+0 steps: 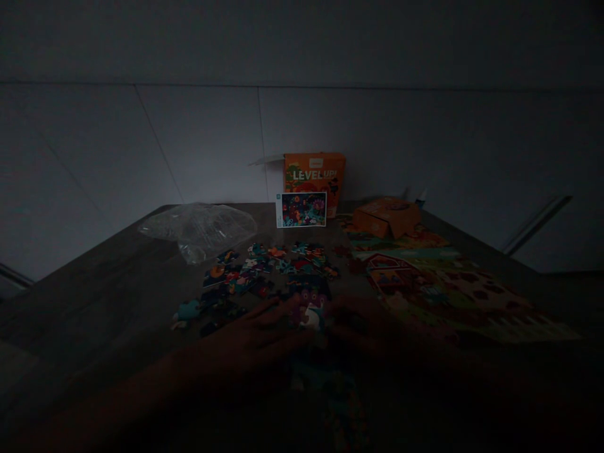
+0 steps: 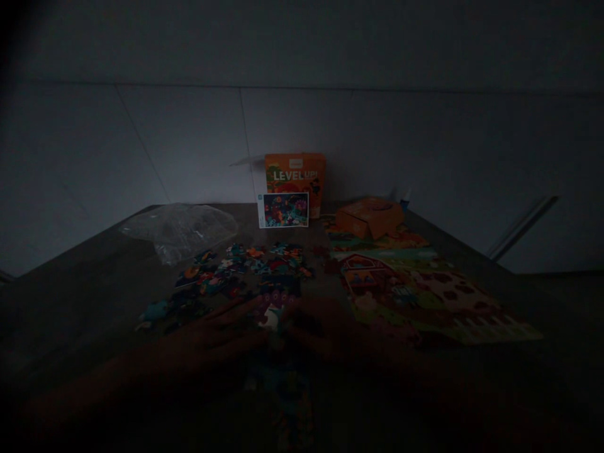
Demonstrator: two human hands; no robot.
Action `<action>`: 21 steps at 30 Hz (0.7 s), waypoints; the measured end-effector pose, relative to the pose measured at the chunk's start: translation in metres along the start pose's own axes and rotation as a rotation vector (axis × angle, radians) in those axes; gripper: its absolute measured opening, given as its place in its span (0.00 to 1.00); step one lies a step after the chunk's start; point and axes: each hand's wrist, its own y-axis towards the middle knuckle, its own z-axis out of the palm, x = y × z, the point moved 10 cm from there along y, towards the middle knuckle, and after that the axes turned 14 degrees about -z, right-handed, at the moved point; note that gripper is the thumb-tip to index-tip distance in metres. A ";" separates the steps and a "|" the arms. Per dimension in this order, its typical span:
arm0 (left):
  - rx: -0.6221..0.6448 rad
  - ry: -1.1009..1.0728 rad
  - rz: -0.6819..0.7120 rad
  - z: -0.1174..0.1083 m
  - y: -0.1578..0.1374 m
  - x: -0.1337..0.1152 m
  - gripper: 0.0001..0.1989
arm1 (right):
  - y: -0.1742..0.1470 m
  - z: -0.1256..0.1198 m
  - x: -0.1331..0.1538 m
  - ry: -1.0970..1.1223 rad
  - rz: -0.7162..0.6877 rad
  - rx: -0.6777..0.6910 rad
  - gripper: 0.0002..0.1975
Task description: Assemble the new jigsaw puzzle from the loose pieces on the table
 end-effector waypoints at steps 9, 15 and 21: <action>-0.103 -0.030 0.146 -0.020 -0.007 -0.014 0.27 | -0.006 0.026 0.014 0.228 -0.050 0.244 0.08; -0.063 -0.023 0.174 -0.020 -0.006 -0.018 0.21 | -0.007 0.031 0.027 0.168 -0.112 0.293 0.08; 0.066 -0.086 0.104 -0.009 0.004 -0.014 0.21 | -0.003 0.026 0.020 0.011 -0.129 0.235 0.08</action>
